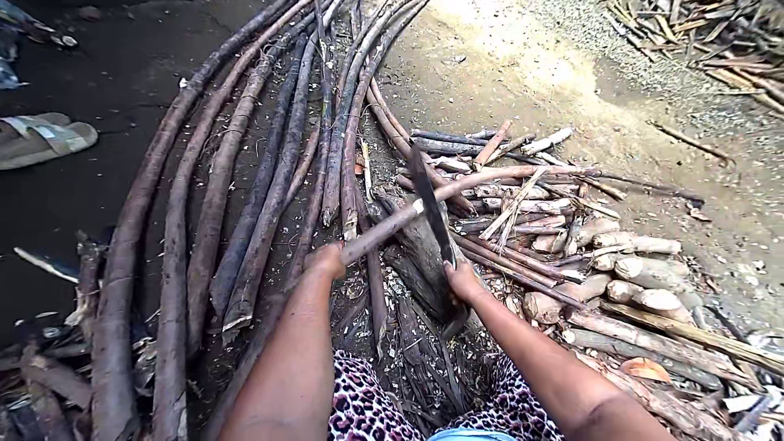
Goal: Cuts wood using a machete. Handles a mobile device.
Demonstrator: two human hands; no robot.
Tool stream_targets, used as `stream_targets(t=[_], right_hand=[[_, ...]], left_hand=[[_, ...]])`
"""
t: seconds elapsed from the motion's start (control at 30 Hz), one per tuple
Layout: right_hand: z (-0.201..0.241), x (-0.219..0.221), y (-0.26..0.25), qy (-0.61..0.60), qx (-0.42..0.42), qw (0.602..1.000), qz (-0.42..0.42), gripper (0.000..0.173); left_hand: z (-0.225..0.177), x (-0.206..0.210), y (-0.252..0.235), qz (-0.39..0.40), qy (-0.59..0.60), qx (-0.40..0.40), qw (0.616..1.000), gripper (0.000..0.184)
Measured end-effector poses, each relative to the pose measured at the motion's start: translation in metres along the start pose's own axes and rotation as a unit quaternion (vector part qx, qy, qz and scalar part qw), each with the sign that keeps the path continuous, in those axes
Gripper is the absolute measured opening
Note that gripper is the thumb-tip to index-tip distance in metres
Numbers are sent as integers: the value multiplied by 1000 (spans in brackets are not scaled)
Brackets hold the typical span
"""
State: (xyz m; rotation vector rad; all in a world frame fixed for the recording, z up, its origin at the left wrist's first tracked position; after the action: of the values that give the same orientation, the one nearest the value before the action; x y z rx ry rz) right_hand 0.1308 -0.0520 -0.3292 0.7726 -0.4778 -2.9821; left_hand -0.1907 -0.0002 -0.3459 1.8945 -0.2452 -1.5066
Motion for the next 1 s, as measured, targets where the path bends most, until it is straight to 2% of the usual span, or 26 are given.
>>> stream_targets(t=[0.07, 0.17, 0.2, 0.33, 0.4, 0.47, 0.53, 0.6, 0.67, 0.73, 0.77, 0.8, 0.83, 0.9, 0.93, 0.97, 1.0], right_hand=[[-19, 24, 11, -93, 126, 983, 98, 39], [9, 25, 26, -342, 175, 913, 137, 41], [16, 19, 31, -359, 169, 907, 139, 40], [49, -22, 48, -157, 32, 980, 115, 26], [86, -46, 58, -78, -65, 991, 87, 29], [142, -79, 68, -21, -212, 977, 30, 28], [207, -112, 84, 8, -402, 914, -60, 26], [271, -140, 99, 8, -553, 819, -154, 27], [320, -159, 105, -11, -637, 727, -256, 23], [337, -159, 94, -55, -669, 665, -326, 19], [323, -147, 85, -35, -655, 677, -335, 20], [291, -127, 70, 26, -607, 727, -319, 24], [240, -101, 49, 116, -531, 794, -273, 29], [97, -48, 6, 295, -290, 908, -70, 41], [34, -33, -5, 338, -160, 927, 31, 47], [-2, -28, -12, 358, -68, 926, 99, 49], [-11, -28, -13, 368, -20, 920, 132, 49]], left_hand=[[2, 7, 0, 14, 9, 11, 1000, 56], [2, -2, 8, -17, -5, -5, 1000, 54], [2, -4, 9, -26, -7, -10, 1000, 53], [2, -9, 7, -40, 3, -14, 999, 49], [4, -6, 2, -42, 0, -11, 999, 45], [4, -6, -2, -38, 2, -8, 999, 46], [4, -6, -4, -35, 0, -9, 999, 47], [4, -7, -4, -33, 1, -9, 999, 46], [4, -7, -4, -32, -2, -14, 999, 46], [3, -8, -2, -32, -2, -17, 999, 45], [3, -8, 0, -34, 1, -17, 999, 45], [3, -9, 1, -35, 3, -18, 999, 45], [3, -11, 1, -34, 6, -17, 999, 45], [3, -2, -2, -26, 14, -9, 1000, 47], [0, 7, -4, -13, 23, 1, 1000, 52], [-6, 14, -4, 5, 34, 13, 999, 55], [-13, 13, 0, 4, 30, 12, 999, 52]])
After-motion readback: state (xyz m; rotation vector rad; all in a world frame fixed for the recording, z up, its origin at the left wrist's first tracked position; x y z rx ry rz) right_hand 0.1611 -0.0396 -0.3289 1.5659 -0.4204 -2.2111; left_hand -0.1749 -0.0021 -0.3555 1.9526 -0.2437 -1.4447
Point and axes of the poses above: each hand's wrist, its own y-axis away from the middle knuckle, its own x-axis out of the palm, z = x × y, the point moved 8 cm from there along -y, towards the middle knuckle, and after that the axes turned 11 degrees about -x, right-handed, at the moved point
